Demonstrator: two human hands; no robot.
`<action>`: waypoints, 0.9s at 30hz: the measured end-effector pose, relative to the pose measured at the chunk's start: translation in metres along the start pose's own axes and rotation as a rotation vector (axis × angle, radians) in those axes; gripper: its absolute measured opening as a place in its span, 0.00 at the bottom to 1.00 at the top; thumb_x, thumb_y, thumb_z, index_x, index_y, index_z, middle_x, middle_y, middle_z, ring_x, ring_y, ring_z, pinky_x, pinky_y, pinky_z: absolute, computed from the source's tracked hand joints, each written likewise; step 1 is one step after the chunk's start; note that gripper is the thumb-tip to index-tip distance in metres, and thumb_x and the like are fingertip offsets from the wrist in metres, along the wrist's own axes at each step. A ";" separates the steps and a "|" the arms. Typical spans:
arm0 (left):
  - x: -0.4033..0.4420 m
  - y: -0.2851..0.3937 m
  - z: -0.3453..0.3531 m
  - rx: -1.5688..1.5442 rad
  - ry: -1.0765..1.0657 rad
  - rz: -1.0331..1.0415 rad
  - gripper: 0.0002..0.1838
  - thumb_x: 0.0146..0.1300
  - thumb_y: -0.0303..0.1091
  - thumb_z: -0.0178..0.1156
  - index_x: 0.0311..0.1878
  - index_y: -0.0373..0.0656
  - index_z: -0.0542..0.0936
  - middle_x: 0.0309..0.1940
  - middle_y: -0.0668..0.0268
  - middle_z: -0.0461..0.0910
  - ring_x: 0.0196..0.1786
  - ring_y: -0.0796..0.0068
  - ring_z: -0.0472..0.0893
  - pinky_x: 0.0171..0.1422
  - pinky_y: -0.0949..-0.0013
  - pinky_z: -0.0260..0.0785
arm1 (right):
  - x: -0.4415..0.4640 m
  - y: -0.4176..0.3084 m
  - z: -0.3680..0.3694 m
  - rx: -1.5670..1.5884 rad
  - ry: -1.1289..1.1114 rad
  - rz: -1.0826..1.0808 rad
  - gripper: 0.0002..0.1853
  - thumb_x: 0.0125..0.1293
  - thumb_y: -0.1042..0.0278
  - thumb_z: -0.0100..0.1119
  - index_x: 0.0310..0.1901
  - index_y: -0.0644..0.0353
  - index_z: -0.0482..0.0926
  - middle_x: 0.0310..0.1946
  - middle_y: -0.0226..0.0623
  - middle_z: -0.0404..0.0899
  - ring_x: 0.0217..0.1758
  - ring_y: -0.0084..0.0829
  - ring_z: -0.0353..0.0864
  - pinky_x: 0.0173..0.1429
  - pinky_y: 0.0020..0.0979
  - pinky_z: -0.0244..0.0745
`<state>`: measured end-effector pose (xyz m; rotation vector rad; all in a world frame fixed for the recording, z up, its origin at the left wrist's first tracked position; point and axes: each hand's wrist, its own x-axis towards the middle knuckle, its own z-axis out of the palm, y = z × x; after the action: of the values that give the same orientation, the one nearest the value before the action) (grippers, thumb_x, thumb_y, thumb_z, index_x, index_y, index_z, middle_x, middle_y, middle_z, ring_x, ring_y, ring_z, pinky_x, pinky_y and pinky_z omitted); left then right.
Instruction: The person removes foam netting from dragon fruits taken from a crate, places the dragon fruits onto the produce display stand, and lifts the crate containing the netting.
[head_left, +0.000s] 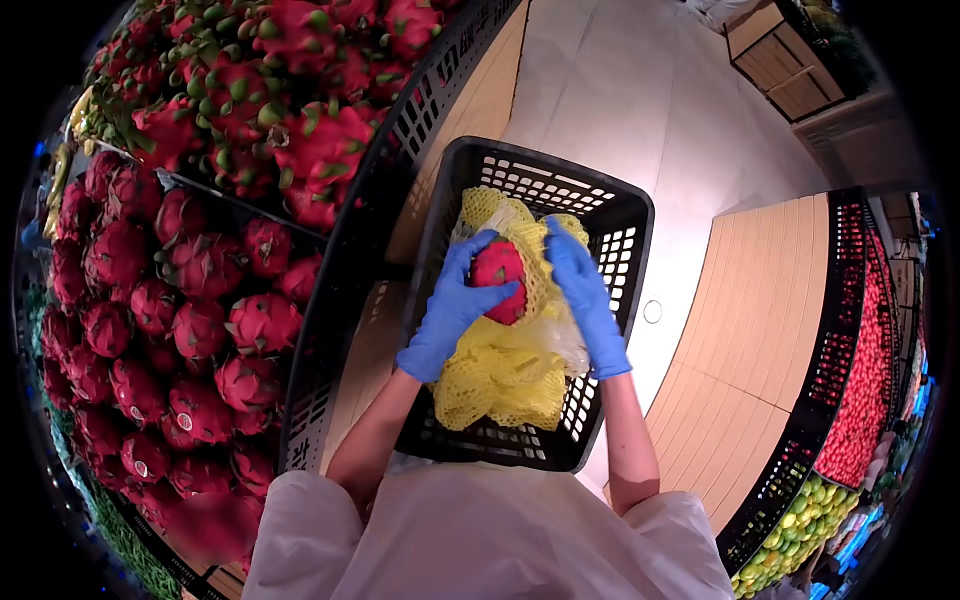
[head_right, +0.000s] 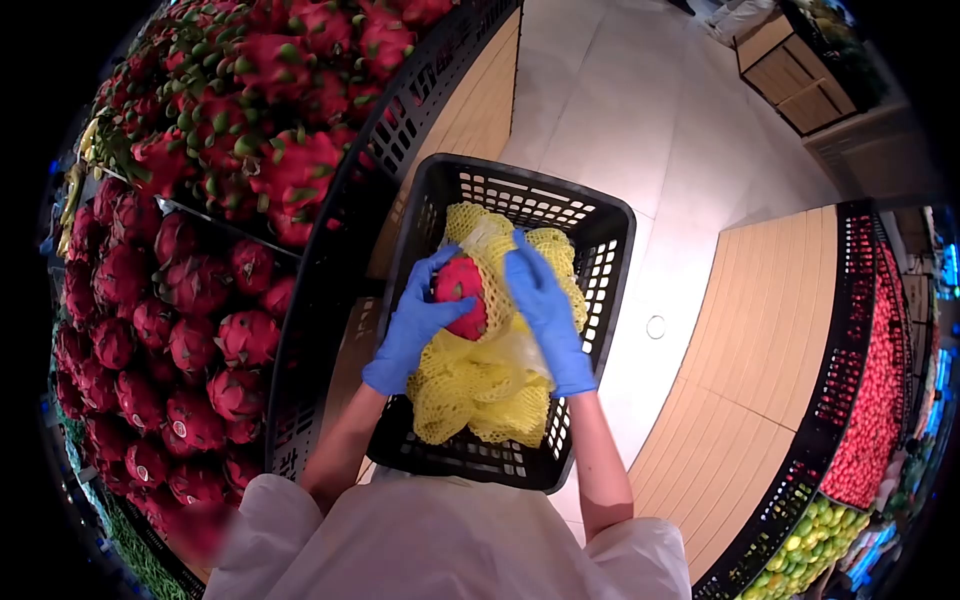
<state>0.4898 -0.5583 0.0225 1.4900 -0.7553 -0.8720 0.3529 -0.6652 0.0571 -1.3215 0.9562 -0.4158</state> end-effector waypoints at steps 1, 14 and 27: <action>-0.007 0.013 0.003 -0.004 -0.063 0.018 0.35 0.44 0.24 0.66 0.59 0.41 0.66 0.56 0.63 0.65 0.59 0.71 0.66 0.64 0.71 0.58 | -0.006 -0.012 0.022 -0.057 0.044 0.026 0.30 0.61 0.43 0.51 0.58 0.56 0.69 0.54 0.41 0.72 0.56 0.28 0.70 0.59 0.25 0.63; -0.045 0.014 0.016 -0.289 0.087 0.019 0.35 0.47 0.22 0.63 0.61 0.41 0.61 0.57 0.61 0.65 0.59 0.69 0.66 0.64 0.69 0.58 | 0.012 0.065 0.024 0.548 0.559 0.341 0.17 0.63 0.53 0.53 0.39 0.62 0.73 0.31 0.31 0.74 0.31 0.26 0.70 0.36 0.29 0.67; -0.082 0.145 -0.069 -1.469 0.069 -0.204 0.25 0.65 0.48 0.47 0.60 0.43 0.64 0.57 0.64 0.68 0.60 0.70 0.68 0.68 0.63 0.55 | 0.086 0.069 -0.025 -0.569 0.431 -0.251 0.28 0.66 0.57 0.48 0.64 0.60 0.57 0.58 0.47 0.66 0.50 0.42 0.74 0.52 0.31 0.69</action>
<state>0.5111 -0.4672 0.1766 0.2533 0.1891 -1.1155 0.3652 -0.7275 -0.0368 -1.9277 1.3331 -0.6706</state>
